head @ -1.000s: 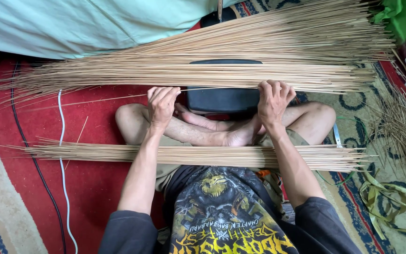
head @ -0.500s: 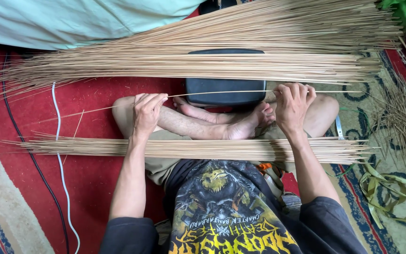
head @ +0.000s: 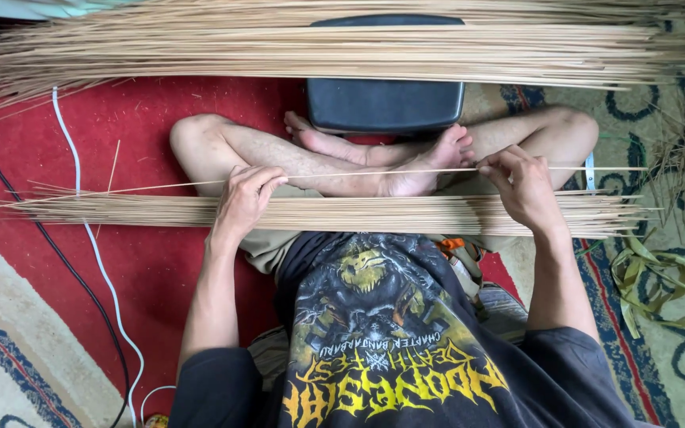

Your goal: The person organizes and aligns thin wooden sticks into a bundle while sitting on the floor.

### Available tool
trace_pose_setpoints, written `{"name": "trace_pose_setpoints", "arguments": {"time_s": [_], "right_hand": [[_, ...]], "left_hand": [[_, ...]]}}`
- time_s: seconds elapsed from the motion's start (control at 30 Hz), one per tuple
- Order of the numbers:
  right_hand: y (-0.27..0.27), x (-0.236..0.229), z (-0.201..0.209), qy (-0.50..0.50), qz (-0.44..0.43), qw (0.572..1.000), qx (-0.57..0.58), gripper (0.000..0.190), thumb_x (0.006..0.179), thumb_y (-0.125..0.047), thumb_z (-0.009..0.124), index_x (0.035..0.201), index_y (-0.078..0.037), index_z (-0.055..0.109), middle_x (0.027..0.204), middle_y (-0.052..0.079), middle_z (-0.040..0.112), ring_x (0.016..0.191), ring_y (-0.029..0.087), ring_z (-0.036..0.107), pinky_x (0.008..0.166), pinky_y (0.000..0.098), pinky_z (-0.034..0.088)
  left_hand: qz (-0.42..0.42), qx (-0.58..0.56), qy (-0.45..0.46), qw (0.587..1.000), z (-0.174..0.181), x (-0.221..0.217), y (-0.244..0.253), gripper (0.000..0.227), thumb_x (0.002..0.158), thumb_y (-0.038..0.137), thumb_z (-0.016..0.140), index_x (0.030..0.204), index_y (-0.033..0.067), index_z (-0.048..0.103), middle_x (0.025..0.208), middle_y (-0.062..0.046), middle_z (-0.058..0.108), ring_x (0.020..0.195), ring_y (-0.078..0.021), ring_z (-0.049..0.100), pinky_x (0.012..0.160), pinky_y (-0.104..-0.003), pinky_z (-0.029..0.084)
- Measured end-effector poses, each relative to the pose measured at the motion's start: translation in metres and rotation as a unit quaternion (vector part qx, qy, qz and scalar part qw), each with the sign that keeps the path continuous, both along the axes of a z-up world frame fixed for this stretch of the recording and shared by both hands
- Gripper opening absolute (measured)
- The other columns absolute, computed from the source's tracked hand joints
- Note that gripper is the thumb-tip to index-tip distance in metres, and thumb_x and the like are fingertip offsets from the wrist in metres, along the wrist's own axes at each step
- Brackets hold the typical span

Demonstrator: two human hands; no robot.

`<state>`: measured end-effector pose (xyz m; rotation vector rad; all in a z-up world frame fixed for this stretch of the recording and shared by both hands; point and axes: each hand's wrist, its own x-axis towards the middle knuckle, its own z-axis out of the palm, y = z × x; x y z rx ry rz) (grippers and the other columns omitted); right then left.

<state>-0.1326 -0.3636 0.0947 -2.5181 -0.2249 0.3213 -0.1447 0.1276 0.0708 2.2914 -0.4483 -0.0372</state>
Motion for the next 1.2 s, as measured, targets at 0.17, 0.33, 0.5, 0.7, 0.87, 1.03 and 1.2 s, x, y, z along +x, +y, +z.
{"name": "trace_pose_setpoints", "arguments": {"time_s": [0.17, 0.33, 0.5, 0.7, 0.87, 1.03, 1.2], "right_hand": [[-0.002, -0.01, 0.025, 0.112, 0.025, 0.993, 0.011, 0.014, 0.098, -0.016, 0.071, 0.105, -0.005, 0.073, 0.09, 0.019, 0.069, 0.083, 0.037, 0.069, 0.084, 0.049, 0.049], [-0.011, -0.016, 0.02, 0.205, 0.044, 0.977, -0.03, 0.022, 0.098, -0.022, 0.069, 0.108, -0.003, 0.076, 0.098, 0.024, 0.07, 0.1, 0.046, 0.069, 0.092, 0.0535, 0.052], [-0.014, -0.021, 0.005, 0.164, 0.068, 0.983, -0.049, 0.016, 0.092, -0.012, 0.075, 0.102, -0.001, 0.077, 0.1, 0.013, 0.072, 0.079, 0.026, 0.068, 0.074, 0.0377, 0.058], [-0.011, -0.02, 0.005, 0.159, 0.058, 0.985, -0.036, 0.015, 0.091, -0.012, 0.077, 0.101, -0.001, 0.078, 0.097, 0.013, 0.076, 0.075, 0.024, 0.07, 0.074, 0.0364, 0.059], [-0.015, -0.025, -0.005, 0.119, 0.078, 0.988, -0.053, 0.012, 0.09, -0.017, 0.08, 0.098, -0.009, 0.079, 0.097, 0.005, 0.077, 0.084, 0.02, 0.064, 0.092, 0.0398, 0.042], [-0.012, -0.025, -0.005, 0.109, 0.066, 0.991, -0.046, 0.01, 0.087, -0.016, 0.083, 0.092, -0.01, 0.077, 0.081, 0.001, 0.074, 0.079, 0.018, 0.061, 0.093, 0.0417, 0.04], [-0.011, -0.024, -0.01, 0.078, 0.035, 0.996, -0.015, 0.021, 0.082, -0.009, 0.087, 0.091, 0.0, 0.07, 0.081, 0.008, 0.066, 0.069, 0.02, 0.059, 0.072, 0.0343, 0.049]], "left_hand": [[-0.014, -0.008, 0.039, 0.999, 0.007, -0.021, -0.012, 0.007, 0.101, 0.016, 0.069, 0.103, 0.0129, 0.075, 0.095, -0.008, 0.075, 0.093, -0.0333, 0.07, 0.086, -0.044, 0.05], [-0.02, 0.005, 0.034, 0.999, 0.006, -0.034, -0.019, 0.005, 0.099, 0.017, 0.072, 0.096, 0.0143, 0.075, 0.102, -0.004, 0.074, 0.099, -0.0299, 0.067, 0.091, -0.041, 0.05], [0.026, -0.006, 0.112, 0.993, 0.015, -0.042, -0.026, 0.011, 0.09, 0.009, 0.077, 0.093, -0.001, 0.076, 0.105, -0.003, 0.069, 0.097, -0.02, 0.061, 0.101, -0.036, 0.042], [0.052, -0.08, 0.127, 0.987, 0.017, -0.038, -0.028, 0.009, 0.081, 0.002, 0.081, 0.087, -0.0021, 0.074, 0.103, -0.007, 0.071, 0.086, -0.02, 0.066, 0.084, -0.032, 0.054], [0.054, -0.078, 0.141, 0.985, 0.016, -0.037, -0.027, 0.009, 0.08, 0.001, 0.081, 0.086, -0.0021, 0.074, 0.103, -0.006, 0.071, 0.087, -0.0197, 0.066, 0.084, -0.032, 0.053], [0.061, -0.084, 0.16, 0.982, 0.012, -0.034, -0.027, 0.011, 0.075, 0.0, 0.082, 0.08, -0.0006, 0.072, 0.106, -0.006, 0.071, 0.091, -0.0198, 0.066, 0.089, -0.032, 0.054], [0.103, -0.14, 0.213, 0.961, 0.007, -0.036, -0.026, 0.026, 0.076, -0.001, 0.082, 0.09, 0.0039, 0.06, 0.1, -0.006, 0.073, 0.091, -0.0179, 0.067, 0.092, -0.031, 0.053]]}}
